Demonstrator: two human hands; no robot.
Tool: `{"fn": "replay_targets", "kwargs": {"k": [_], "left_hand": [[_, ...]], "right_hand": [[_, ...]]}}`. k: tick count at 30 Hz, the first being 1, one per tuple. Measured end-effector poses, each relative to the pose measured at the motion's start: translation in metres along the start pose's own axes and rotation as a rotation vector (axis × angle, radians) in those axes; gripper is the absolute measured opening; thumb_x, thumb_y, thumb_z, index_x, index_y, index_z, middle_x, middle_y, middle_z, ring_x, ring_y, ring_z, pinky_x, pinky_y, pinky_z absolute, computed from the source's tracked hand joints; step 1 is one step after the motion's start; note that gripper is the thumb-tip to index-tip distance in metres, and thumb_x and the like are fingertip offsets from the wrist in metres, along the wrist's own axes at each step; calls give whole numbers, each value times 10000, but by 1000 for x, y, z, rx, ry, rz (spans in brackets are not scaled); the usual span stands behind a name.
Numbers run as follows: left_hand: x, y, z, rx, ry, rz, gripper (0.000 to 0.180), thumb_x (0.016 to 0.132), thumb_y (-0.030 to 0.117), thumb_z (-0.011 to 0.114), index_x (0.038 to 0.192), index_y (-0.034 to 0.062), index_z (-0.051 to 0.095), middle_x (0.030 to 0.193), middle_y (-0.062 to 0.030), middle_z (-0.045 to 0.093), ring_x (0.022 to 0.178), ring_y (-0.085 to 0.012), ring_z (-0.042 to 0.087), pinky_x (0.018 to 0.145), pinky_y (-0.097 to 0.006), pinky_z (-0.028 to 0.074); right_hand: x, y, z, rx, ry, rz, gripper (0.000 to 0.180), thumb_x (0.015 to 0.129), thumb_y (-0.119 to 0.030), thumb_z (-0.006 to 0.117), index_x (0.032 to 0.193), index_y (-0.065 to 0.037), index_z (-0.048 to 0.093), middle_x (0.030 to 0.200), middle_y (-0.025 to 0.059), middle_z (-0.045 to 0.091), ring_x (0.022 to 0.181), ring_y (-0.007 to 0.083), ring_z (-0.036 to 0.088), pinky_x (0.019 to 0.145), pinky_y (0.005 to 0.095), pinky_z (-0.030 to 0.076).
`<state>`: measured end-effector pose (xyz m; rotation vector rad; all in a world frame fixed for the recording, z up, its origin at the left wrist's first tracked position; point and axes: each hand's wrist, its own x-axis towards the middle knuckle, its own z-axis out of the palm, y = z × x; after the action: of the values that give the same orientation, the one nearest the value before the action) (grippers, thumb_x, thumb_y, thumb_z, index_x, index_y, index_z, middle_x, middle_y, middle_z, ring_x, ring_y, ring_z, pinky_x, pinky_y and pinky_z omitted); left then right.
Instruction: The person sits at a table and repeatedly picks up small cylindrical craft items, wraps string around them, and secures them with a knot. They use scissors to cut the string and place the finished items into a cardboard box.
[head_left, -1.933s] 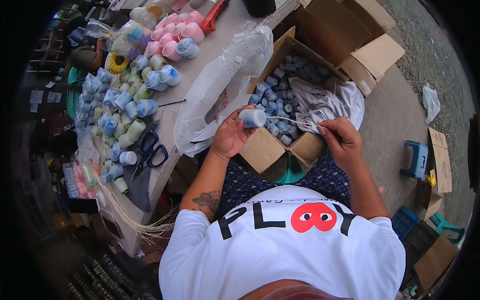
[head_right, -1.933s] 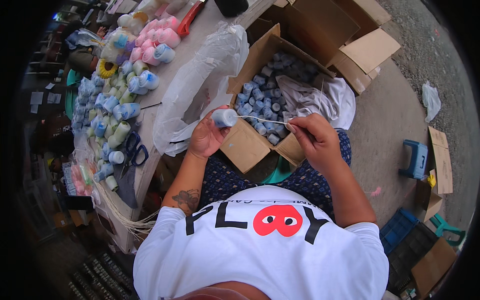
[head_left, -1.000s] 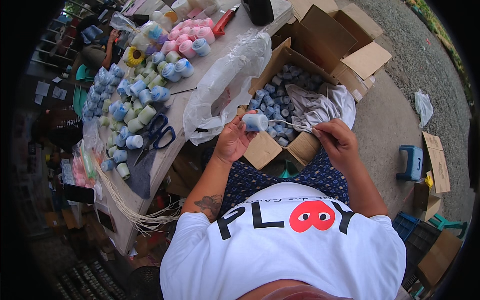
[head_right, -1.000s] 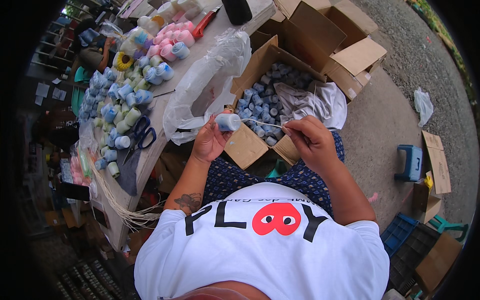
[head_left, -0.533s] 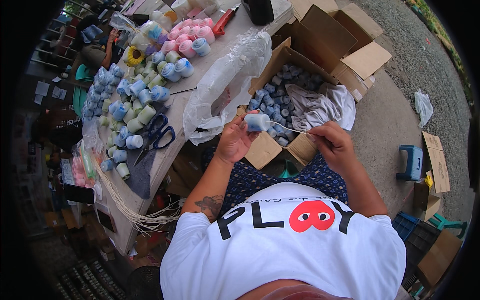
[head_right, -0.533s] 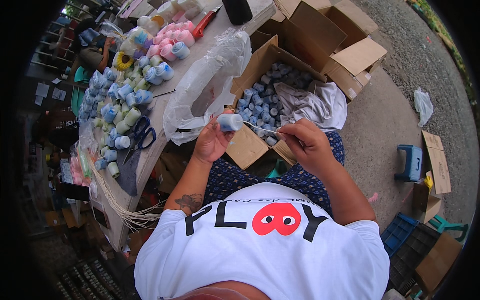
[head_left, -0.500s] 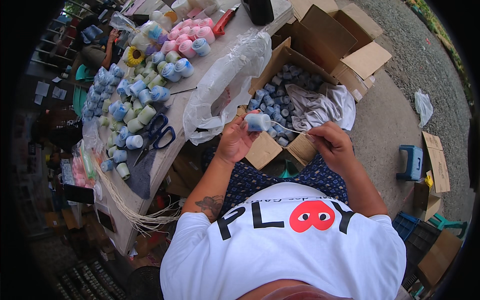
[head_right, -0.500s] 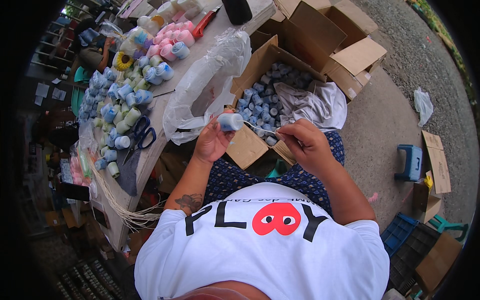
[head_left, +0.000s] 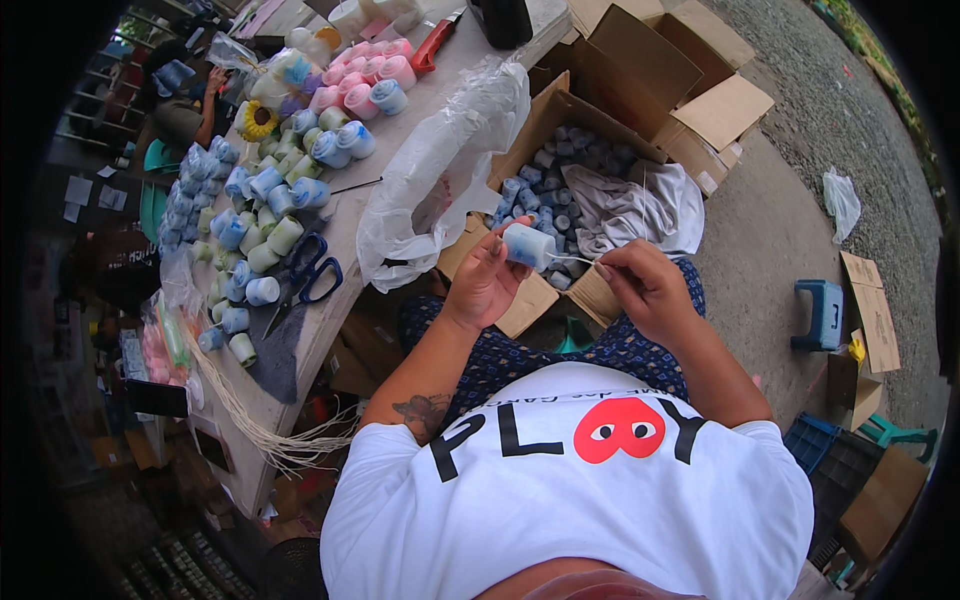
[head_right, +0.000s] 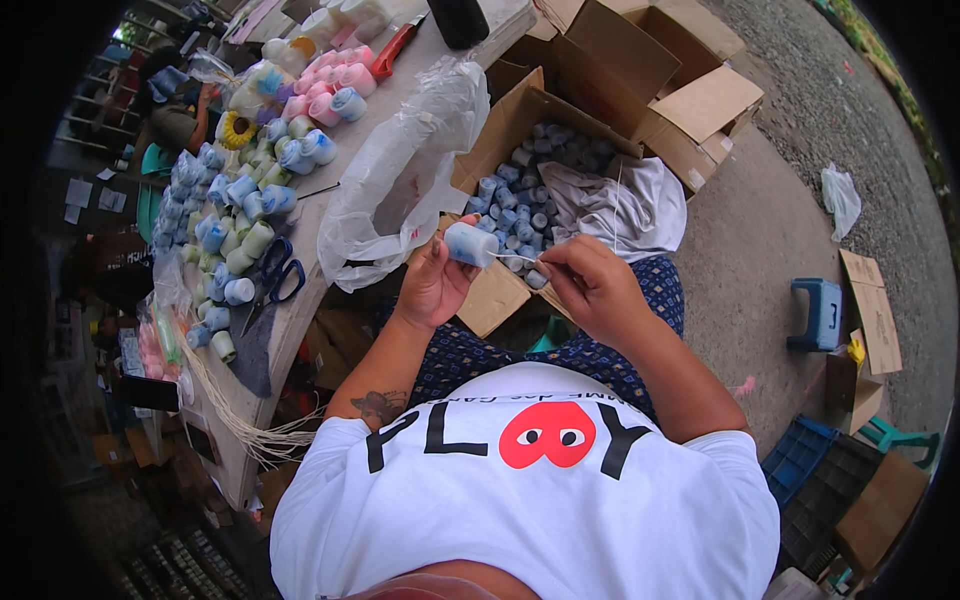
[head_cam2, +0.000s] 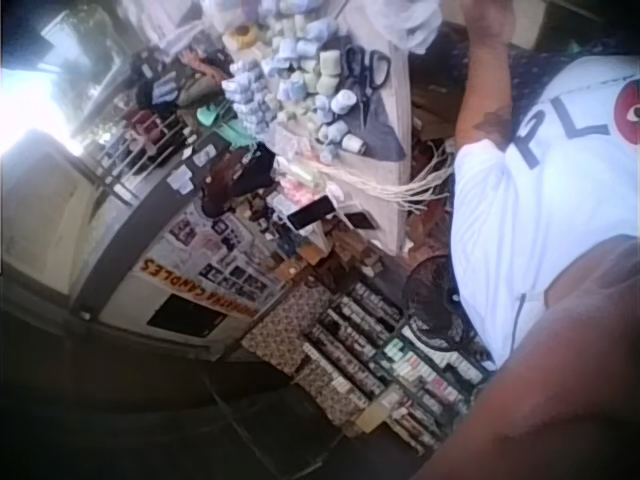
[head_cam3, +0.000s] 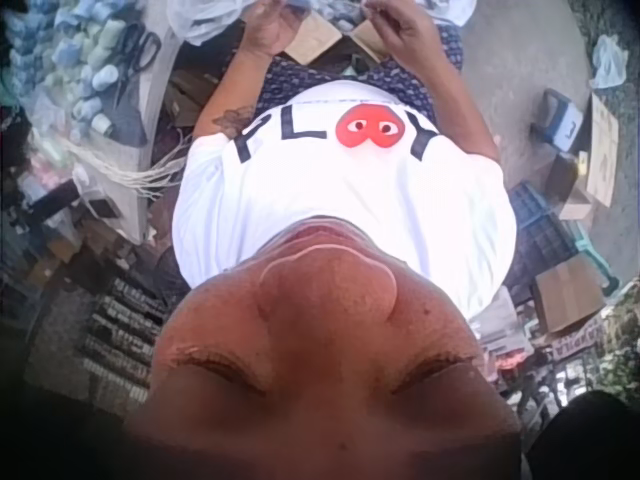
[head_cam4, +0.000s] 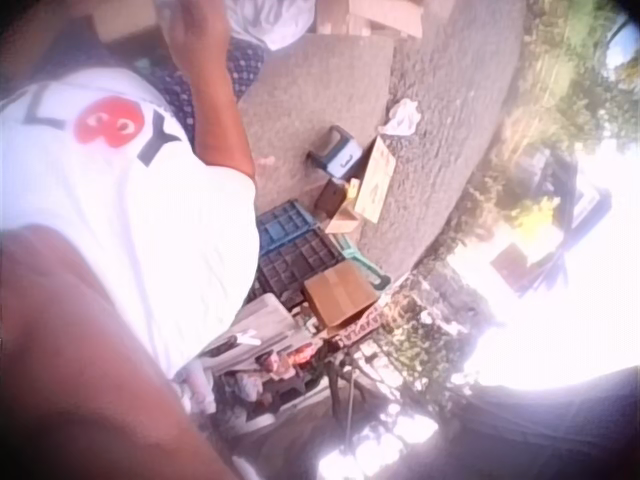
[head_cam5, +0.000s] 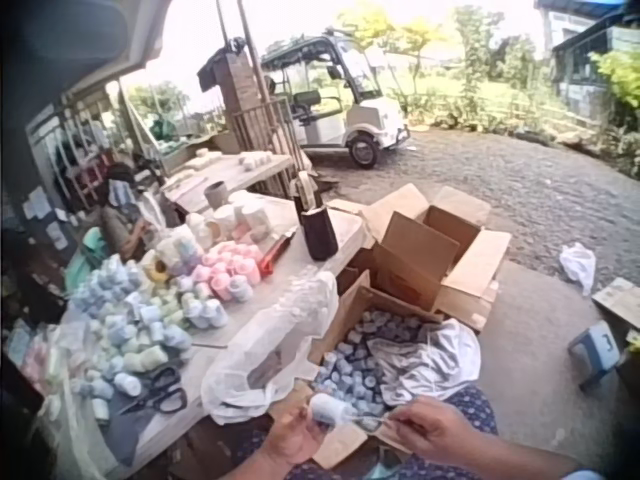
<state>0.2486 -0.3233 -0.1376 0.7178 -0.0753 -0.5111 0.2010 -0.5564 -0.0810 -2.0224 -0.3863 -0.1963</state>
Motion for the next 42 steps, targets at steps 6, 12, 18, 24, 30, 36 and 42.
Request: {"fn": "replay_targets", "kwargs": {"k": [6, 12, 18, 24, 30, 36, 42], "left_hand": [[1, 1, -4, 32, -33, 9, 583, 857, 314, 635, 1303, 13, 411, 1205, -66, 528, 1092, -170, 533, 919, -299, 442], [-1, -1, 7, 110, -30, 16, 590, 821, 287, 684, 1288, 11, 453, 1172, -45, 549, 1048, -141, 535, 893, -268, 427], [-1, -2, 12, 116, -27, 21, 572, 820, 266, 689, 1287, 24, 464, 1175, -36, 547, 1022, -120, 528, 866, -254, 410], [-4, -5, 21, 201, -21, 89, 502, 827, 98, 674, 1272, -3, 467, 1122, -50, 571, 979, -102, 540, 832, -237, 446], [-8, 3, 31, 343, -92, 151, 513, 813, 32, 675, 1277, -5, 459, 1083, -56, 574, 996, -102, 550, 871, -234, 464], [-10, 3, 36, 404, -112, 162, 513, 820, 48, 672, 1286, 4, 460, 1081, -50, 553, 972, -102, 550, 842, -224, 470], [-14, -4, 40, 532, -57, 242, 431, 855, 84, 641, 1257, 11, 508, 1152, -62, 530, 999, -99, 518, 873, -232, 429]], "right_hand": [[1, -2, -3, -10, 40, -5, 84, 820, -31, 637, 903, -36, 621, 773, 68, 553, 632, 159, 531, 546, 255, 417], [0, -2, -2, -19, -8, 22, 121, 823, -26, 631, 941, -21, 605, 793, 61, 552, 686, 154, 535, 588, 249, 418], [1, -6, 3, 76, -37, 215, 241, 820, -112, 665, 1044, -54, 598, 832, 80, 571, 685, 166, 574, 610, 268, 470], [5, 7, 12, -58, -34, 16, 128, 818, -55, 656, 940, -32, 626, 789, 65, 574, 667, 161, 557, 602, 263, 441], [6, 5, 10, -29, 4, 0, 76, 811, -74, 653, 869, -35, 621, 790, 94, 590, 706, 244, 574, 616, 311, 453], [7, -2, 9, -27, -15, -8, 95, 813, -44, 639, 906, -28, 628, 808, 99, 600, 753, 247, 599, 653, 311, 469], [-5, 5, 17, 303, -44, 244, 405, 816, 14, 609, 1202, -55, 511, 901, 129, 627, 836, 245, 634, 748, 299, 490]]}}
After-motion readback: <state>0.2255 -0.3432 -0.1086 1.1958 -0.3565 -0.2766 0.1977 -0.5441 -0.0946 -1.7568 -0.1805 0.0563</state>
